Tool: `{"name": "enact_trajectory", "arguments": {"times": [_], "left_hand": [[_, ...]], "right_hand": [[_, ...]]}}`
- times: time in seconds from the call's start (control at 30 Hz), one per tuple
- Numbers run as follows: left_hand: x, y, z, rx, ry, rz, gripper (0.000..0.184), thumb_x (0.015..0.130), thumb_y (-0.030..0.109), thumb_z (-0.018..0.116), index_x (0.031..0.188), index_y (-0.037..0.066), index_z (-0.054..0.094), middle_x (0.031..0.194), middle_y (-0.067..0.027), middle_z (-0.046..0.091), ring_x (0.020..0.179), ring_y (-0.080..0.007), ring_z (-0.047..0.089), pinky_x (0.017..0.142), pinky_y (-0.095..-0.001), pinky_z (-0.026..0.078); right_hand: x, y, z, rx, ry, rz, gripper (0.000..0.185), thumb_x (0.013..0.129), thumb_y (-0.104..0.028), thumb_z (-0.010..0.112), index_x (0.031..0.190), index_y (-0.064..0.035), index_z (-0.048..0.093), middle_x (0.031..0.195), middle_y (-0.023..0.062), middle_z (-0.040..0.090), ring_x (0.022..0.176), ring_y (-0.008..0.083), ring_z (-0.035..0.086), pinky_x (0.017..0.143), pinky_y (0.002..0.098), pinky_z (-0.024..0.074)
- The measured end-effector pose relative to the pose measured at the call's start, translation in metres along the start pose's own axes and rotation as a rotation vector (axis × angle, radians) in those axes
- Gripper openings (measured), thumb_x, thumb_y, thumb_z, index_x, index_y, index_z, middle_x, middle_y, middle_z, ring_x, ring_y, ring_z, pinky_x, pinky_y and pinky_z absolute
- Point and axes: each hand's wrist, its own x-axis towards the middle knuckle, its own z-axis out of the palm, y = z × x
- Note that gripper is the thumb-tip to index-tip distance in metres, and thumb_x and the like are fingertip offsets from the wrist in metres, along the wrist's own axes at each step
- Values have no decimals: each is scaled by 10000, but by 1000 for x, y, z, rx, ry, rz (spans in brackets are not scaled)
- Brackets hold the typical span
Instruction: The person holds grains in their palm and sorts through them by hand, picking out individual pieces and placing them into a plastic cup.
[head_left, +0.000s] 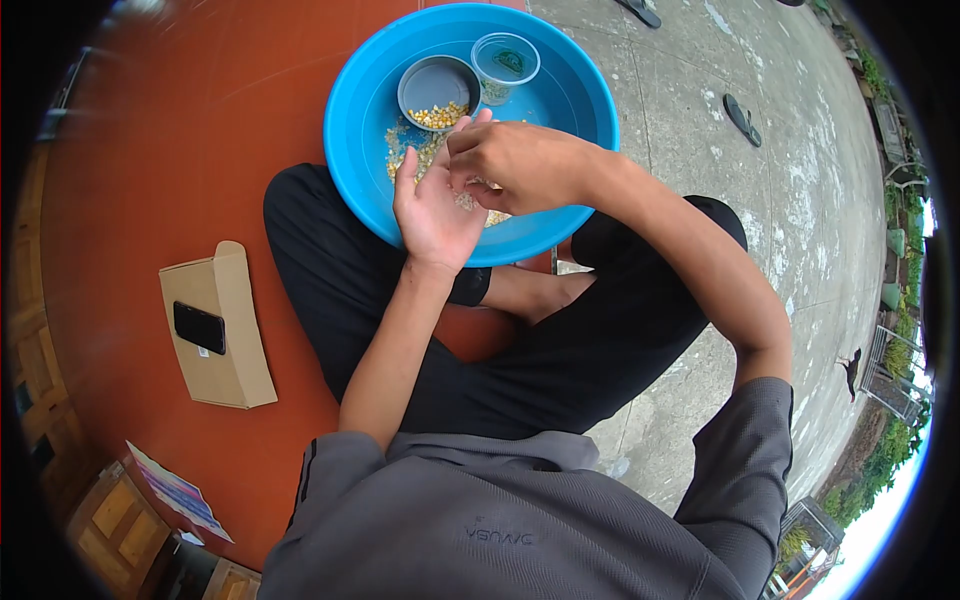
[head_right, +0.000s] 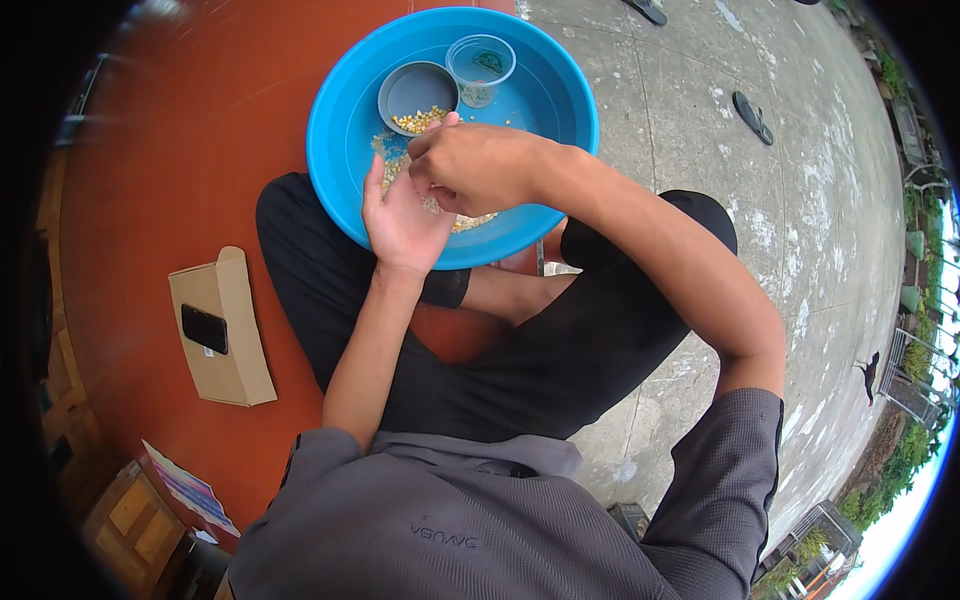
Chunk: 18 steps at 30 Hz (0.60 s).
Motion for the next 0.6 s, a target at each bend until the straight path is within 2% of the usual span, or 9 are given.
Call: {"name": "enact_trajectory", "arguments": {"times": [0.27, 0.47, 0.57, 0.6], "left_hand": [[0, -1, 4, -22, 5, -1, 886, 1150, 574, 415, 1756, -53, 262, 1836, -203, 338, 1708, -340, 297, 1403, -502, 242], [0, -1, 4, -7, 4, 7, 869, 1150, 571, 417, 1741, -56, 301, 1838, -205, 334, 1705, -339, 302, 1402, -497, 247], [0, -1, 2, -24, -1, 7, 859, 1149, 571, 433, 1731, -52, 328, 1813, -199, 376, 1700, -327, 315, 1401, -494, 248], [0, -1, 1, -32, 55, 4, 851, 1150, 565, 440, 1730, -48, 334, 1800, -198, 392, 1697, -322, 320, 1399, -493, 251]], "right_hand": [[3, 3, 13, -113, 41, -72, 126, 927, -105, 797, 962, 8, 756, 1101, 137, 722, 1031, 356, 738, 892, 497, 605], [2, 2, 11, -105, 78, -64, 143, 918, -106, 798, 927, 14, 721, 1074, 141, 710, 1024, 367, 732, 886, 499, 603], [2, 1, 9, -67, 106, -48, 140, 910, -94, 793, 936, 18, 714, 1065, 140, 705, 1016, 370, 730, 879, 498, 603], [2, 2, 7, -55, 116, -40, 132, 908, -84, 788, 941, 19, 712, 1061, 138, 704, 1004, 367, 731, 871, 494, 604]]}}
